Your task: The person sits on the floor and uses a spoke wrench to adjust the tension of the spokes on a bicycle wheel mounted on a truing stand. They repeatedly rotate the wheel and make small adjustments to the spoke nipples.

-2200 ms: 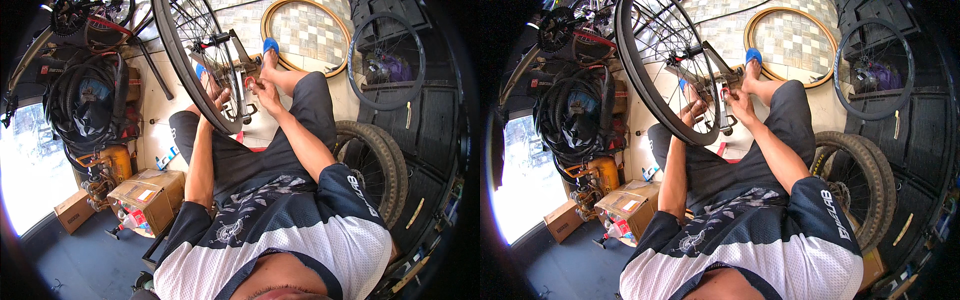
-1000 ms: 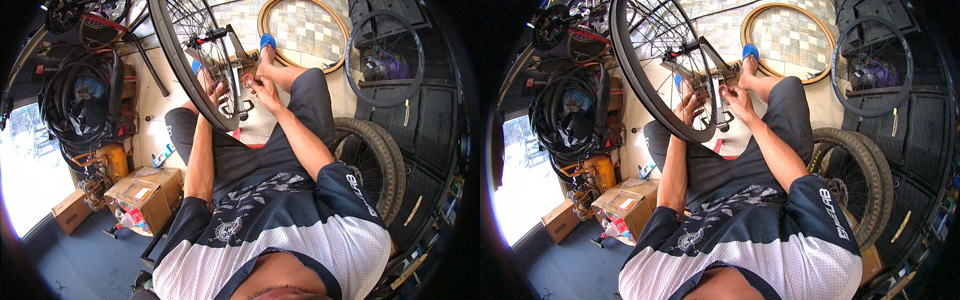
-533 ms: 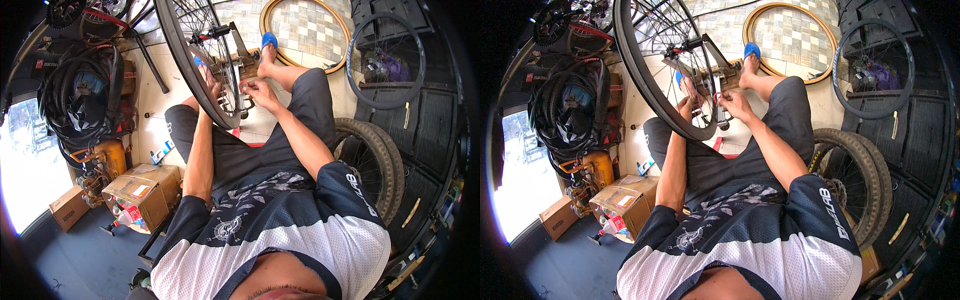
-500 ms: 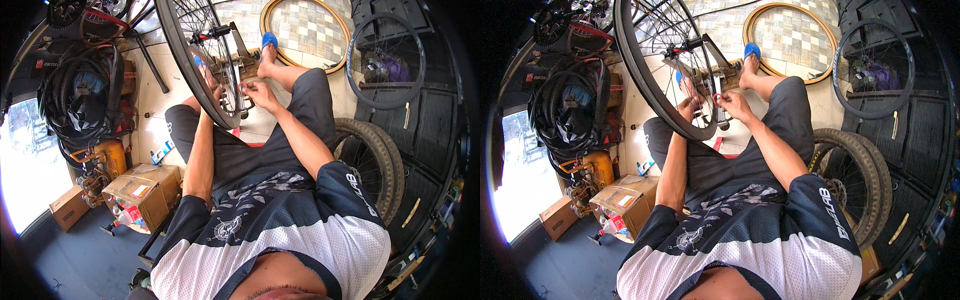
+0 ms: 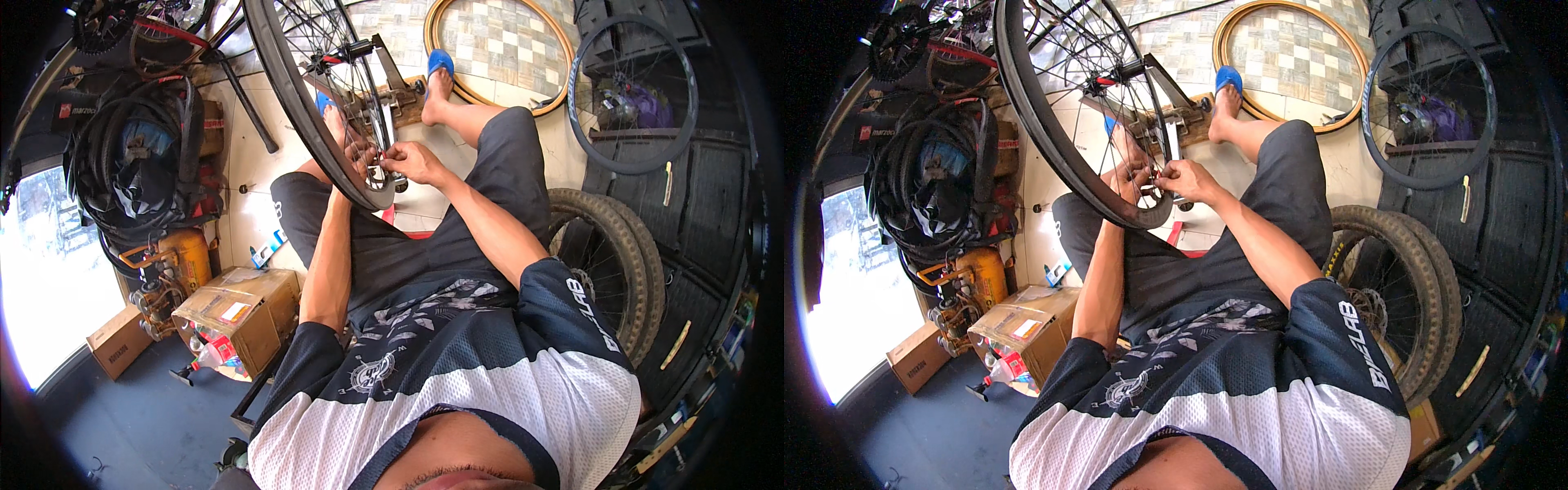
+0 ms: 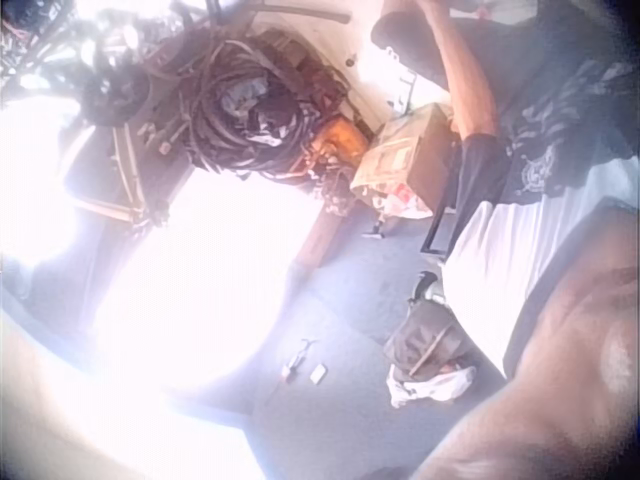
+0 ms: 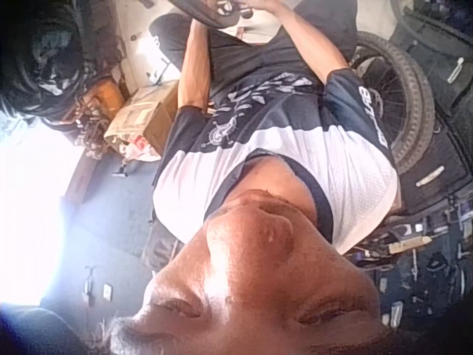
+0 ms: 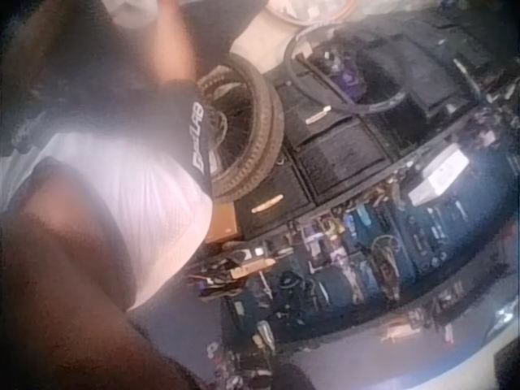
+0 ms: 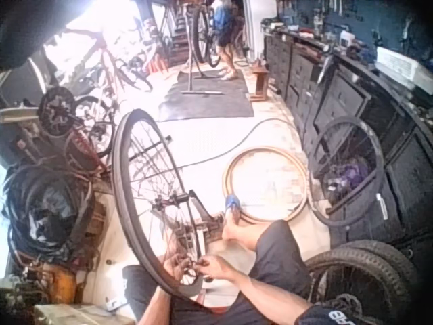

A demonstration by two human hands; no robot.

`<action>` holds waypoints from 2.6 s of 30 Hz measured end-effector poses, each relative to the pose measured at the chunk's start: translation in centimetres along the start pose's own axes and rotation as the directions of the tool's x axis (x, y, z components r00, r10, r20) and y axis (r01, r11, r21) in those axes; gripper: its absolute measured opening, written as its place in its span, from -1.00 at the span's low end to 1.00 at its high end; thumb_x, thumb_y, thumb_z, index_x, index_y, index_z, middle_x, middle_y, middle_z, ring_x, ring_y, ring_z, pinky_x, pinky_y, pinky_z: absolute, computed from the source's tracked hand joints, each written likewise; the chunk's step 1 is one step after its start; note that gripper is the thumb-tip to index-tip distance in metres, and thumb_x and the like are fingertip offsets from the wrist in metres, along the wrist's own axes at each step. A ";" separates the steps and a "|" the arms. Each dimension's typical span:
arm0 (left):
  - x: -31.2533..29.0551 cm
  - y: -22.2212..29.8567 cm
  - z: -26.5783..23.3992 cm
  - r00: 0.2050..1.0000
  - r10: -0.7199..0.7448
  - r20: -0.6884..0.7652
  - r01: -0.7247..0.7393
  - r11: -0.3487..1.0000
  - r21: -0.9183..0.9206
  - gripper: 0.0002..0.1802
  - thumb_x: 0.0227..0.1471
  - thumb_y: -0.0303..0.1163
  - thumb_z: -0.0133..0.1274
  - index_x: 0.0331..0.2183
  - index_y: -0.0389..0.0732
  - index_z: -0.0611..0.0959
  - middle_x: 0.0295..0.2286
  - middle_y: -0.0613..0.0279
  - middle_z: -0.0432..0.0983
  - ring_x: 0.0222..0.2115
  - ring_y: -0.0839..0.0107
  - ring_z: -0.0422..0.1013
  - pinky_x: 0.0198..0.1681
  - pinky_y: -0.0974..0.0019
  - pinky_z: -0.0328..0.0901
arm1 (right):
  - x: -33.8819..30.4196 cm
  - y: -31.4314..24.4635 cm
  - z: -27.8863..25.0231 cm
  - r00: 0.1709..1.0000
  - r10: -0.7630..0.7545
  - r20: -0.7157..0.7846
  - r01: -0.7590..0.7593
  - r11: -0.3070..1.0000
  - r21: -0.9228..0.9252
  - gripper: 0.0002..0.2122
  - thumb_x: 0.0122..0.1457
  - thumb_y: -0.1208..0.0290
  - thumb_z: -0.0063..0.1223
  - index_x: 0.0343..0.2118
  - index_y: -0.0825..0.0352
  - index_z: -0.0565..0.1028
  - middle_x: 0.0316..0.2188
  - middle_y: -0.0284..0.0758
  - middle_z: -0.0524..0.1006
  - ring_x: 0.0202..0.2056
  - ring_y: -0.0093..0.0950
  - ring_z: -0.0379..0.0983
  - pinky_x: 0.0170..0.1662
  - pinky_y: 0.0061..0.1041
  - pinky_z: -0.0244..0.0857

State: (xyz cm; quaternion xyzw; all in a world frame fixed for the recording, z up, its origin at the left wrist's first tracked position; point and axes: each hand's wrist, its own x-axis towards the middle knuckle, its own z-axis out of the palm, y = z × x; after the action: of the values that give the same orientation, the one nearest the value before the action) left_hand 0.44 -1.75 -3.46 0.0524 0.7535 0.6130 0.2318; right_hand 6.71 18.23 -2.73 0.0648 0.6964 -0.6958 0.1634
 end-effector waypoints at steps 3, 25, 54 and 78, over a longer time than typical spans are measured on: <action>0.0 -0.6 -1.2 0.995 0.089 0.041 -0.087 0.996 -0.032 -0.64 0.26 -0.27 0.20 -0.13 -0.41 0.59 -0.36 0.10 0.64 -0.43 0.37 0.60 -0.45 0.31 0.51 | 0.3 0.0 0.9 0.998 -0.053 0.023 0.053 0.998 0.023 -0.70 0.20 0.26 0.32 -0.28 0.48 0.61 -0.40 -0.22 0.68 -0.36 -0.51 0.59 -0.24 -0.47 0.44; -1.4 2.9 1.6 0.805 0.593 -0.020 -0.427 0.603 0.674 -0.55 0.06 -0.06 0.27 -0.43 -0.34 0.72 -0.64 0.09 0.57 -0.55 0.28 0.56 -0.43 0.11 0.40 | -2.1 -3.5 3.1 0.963 -0.135 -0.234 0.062 0.953 -0.297 -0.46 0.09 0.33 0.29 0.14 0.27 0.36 -0.37 -0.06 0.65 -0.27 -0.05 0.61 -0.12 -0.19 0.43; -0.3 4.3 1.3 0.971 0.093 0.219 -0.230 0.599 0.767 -0.71 0.00 -0.29 0.26 -0.33 -0.36 0.75 -0.52 0.01 0.63 -0.44 0.26 0.63 -0.38 0.14 0.43 | -2.3 -3.6 3.1 0.953 -0.093 -0.288 -0.003 0.948 -0.318 -0.37 0.07 0.29 0.30 0.20 0.29 0.31 -0.25 -0.05 0.64 -0.20 -0.05 0.60 -0.13 -0.11 0.41; -0.6 3.0 0.8 0.865 0.464 0.193 -0.472 0.617 0.630 -0.75 0.08 -0.28 0.22 -0.40 -0.31 0.70 -0.62 0.26 0.54 -0.59 0.50 0.45 -0.53 0.29 0.32 | -2.8 -4.2 2.6 0.940 -0.197 -0.280 0.015 0.840 -0.542 -0.58 -0.07 0.02 0.30 -0.44 0.40 0.61 -0.37 -0.02 0.63 -0.18 -0.01 0.55 -0.07 -0.07 0.41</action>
State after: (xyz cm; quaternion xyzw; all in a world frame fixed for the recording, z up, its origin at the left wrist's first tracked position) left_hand 0.73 -0.50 -0.56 0.3280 0.8782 0.3463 0.0347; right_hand 8.32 15.94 2.20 0.0913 0.8815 -0.4629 0.0187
